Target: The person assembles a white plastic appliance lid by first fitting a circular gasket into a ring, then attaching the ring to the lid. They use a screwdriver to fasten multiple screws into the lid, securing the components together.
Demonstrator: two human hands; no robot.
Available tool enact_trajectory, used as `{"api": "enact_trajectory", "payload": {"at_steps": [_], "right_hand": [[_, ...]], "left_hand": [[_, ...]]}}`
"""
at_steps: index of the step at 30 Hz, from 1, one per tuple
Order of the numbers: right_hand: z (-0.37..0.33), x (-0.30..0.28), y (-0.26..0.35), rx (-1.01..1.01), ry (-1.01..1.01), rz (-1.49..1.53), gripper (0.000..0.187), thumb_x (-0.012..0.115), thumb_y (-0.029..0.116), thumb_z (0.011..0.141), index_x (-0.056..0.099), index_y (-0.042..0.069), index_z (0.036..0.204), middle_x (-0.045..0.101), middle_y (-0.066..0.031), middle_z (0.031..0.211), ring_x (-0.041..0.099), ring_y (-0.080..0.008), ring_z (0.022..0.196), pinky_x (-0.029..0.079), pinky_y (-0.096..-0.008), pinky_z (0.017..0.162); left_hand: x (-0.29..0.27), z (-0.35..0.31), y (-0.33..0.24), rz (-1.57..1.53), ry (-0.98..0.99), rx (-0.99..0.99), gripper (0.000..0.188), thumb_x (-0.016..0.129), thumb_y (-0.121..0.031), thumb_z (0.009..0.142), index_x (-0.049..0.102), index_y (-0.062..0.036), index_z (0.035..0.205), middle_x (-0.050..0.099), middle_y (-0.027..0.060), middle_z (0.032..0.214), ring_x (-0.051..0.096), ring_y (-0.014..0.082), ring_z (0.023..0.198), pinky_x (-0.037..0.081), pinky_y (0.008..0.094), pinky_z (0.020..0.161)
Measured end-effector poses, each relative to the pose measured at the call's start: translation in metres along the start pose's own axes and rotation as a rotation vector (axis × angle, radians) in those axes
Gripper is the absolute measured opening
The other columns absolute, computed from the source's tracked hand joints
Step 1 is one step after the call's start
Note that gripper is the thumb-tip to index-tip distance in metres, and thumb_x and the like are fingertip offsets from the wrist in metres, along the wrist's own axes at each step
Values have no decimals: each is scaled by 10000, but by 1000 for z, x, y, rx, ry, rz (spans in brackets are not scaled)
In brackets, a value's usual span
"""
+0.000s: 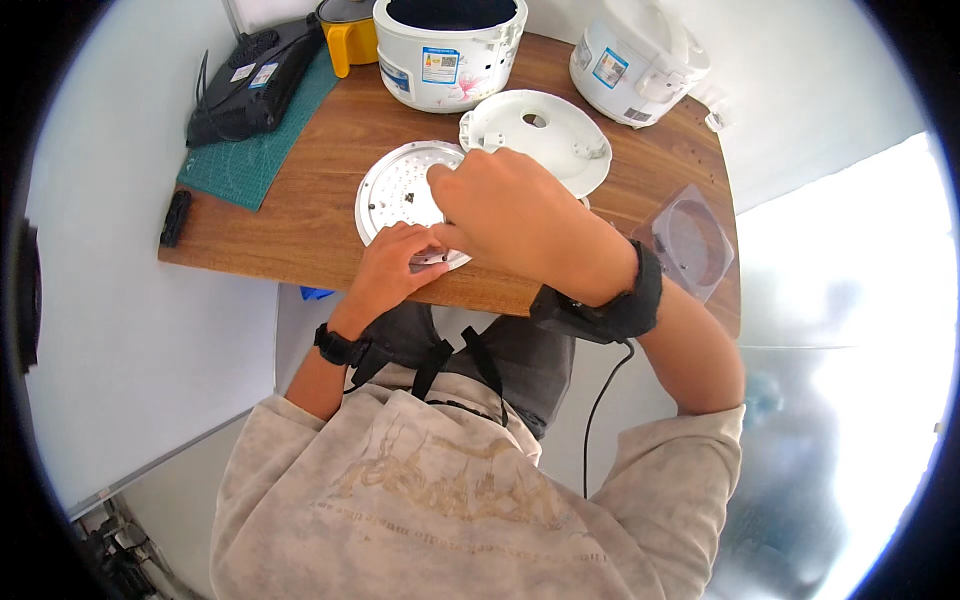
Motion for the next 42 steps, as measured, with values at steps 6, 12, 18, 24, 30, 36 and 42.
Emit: {"api": "enact_trajectory", "payload": {"at_steps": [6, 12, 18, 24, 30, 36, 42], "right_hand": [[1, 0, 3, 102, -34, -91, 285, 741, 221, 825, 619, -12, 937, 644, -192, 767, 680, -384, 689, 545, -434, 615], [-1, -3, 4, -15, 25, 165, 347, 696, 129, 859, 561, -28, 1137, 631, -227, 1038, 684, -416, 843, 555, -444, 699], [1, 0, -4, -112, 15, 246, 282, 675, 34, 867, 547, -30, 1110, 648, -231, 1051, 681, -418, 917, 557, -442, 757], [1, 2, 9, -110, 15, 189, 290, 707, 66, 857, 545, -37, 1074, 671, -194, 855, 695, -392, 828, 561, -427, 693], [9, 4, 9, -17, -2, 74, 334, 718, 233, 877, 562, -21, 1027, 634, -178, 717, 675, -323, 676, 517, -401, 568], [7, 2, 13, -2, -36, -26, 383, 721, 296, 865, 568, -13, 1034, 632, -154, 734, 659, -323, 638, 491, -395, 526], [3, 0, 9, -143, -78, 235, 356, 729, 132, 855, 529, -10, 1113, 645, -179, 1001, 676, -362, 831, 533, -440, 660]], "left_hand": [[4, -4, 6, 18, -5, 40, 182, 774, -209, 847, 729, -126, 1002, 694, 8, 989, 608, 264, 965, 473, 398, 878], [1, -4, 2, 19, 16, -3, 201, 787, -211, 854, 745, -101, 1017, 702, 23, 1059, 606, 268, 1000, 477, 397, 924], [5, -2, 7, -1, 81, -42, 201, 784, -213, 861, 752, -110, 1030, 703, 17, 1063, 604, 265, 1017, 473, 388, 933], [7, -4, 11, 28, 63, -50, 221, 780, -241, 864, 765, -101, 1035, 709, 51, 1074, 601, 287, 1028, 469, 413, 939], [5, -1, 8, -44, 78, -56, 240, 800, -204, 834, 780, -96, 1048, 716, 94, 1003, 601, 320, 1014, 478, 422, 910], [2, -2, 3, 26, 47, -16, 190, 769, -221, 869, 742, -95, 1008, 694, 15, 1012, 600, 268, 972, 468, 406, 892], [2, -3, 4, 36, 29, 7, 162, 775, -213, 859, 729, -106, 973, 691, 2, 996, 605, 261, 969, 473, 397, 877]]}}
Point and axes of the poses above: each hand's wrist, its own z-axis towards the middle knuckle, its own x-axis out of the palm, y = z × x, the point moved 5 cm from there along z, towards the middle knuckle
